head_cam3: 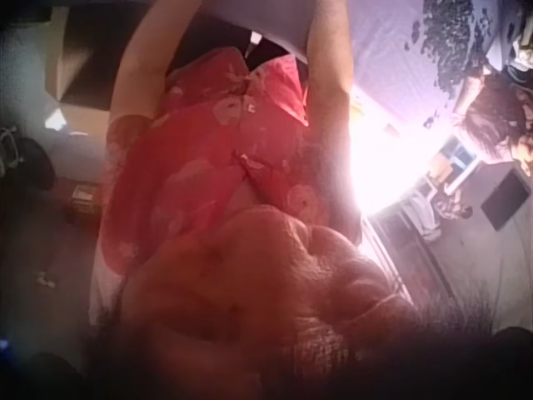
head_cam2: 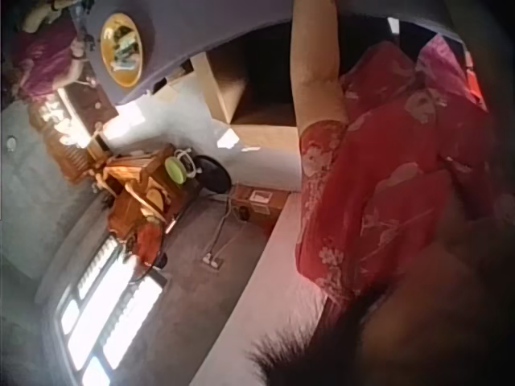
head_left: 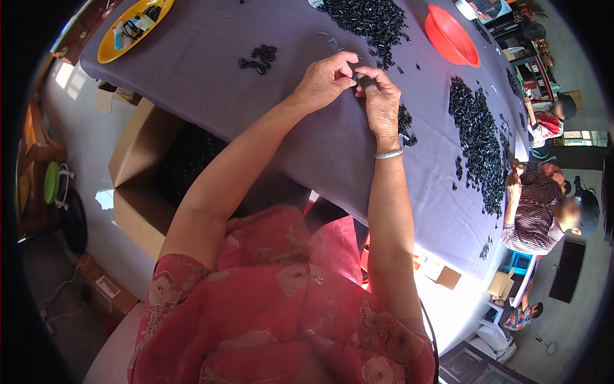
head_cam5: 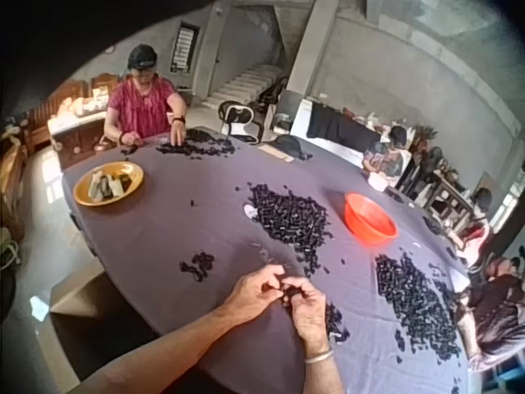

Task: Inspecting and sorting small black plastic components on a table in a manufacturing setting.

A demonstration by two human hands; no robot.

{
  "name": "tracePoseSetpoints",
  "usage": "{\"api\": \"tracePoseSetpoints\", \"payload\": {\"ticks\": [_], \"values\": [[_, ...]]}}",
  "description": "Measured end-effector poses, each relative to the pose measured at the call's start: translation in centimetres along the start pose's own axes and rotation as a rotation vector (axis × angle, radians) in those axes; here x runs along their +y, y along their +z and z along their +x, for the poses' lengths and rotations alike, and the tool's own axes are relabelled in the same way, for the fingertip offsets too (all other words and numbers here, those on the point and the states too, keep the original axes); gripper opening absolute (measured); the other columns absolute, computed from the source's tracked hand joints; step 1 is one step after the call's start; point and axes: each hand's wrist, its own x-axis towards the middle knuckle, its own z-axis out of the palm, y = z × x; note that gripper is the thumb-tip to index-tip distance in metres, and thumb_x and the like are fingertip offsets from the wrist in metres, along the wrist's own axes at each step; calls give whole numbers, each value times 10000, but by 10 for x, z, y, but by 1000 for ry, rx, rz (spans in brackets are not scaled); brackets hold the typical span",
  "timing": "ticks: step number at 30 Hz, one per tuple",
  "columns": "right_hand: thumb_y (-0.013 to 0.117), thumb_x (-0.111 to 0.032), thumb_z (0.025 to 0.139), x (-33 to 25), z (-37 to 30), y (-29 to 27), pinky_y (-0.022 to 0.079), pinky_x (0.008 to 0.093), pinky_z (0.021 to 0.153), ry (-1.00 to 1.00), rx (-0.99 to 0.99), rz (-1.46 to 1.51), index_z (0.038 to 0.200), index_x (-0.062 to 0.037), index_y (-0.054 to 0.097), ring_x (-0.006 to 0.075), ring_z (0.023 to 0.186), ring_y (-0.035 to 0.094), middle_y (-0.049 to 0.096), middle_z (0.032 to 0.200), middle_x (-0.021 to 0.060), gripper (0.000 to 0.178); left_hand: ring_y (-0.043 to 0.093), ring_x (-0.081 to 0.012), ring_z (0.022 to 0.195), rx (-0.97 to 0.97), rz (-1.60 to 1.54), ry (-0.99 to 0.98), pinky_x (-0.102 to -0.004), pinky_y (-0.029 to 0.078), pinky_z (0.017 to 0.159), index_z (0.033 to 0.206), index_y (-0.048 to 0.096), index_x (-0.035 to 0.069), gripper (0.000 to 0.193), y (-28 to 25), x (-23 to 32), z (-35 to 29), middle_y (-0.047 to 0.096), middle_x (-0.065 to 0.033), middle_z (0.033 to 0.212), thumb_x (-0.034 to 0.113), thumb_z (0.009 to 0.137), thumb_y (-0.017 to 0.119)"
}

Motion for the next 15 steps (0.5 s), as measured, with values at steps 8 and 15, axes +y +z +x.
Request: {"api": "tracePoseSetpoints", "payload": {"ticks": [8,15], "values": [[374,125,755,-3,1,2,499,239,618,24,-13,0,989,16,650,107,705,562,606,886,59,379,608,-130,693,32,-24,-11,-275,494,678,1124,550,50,367,0,2,-1,635,-41,762,-3,766,611],[398,99,775,-1,-2,2,495,228,602,46,-1,-131,988,12,651,95,638,561,631,848,55,341,644,-192,705,12,119,11,-311,505,674,1133,542,60,392,0,3,-2,658,-59,773,10,752,620]]}}
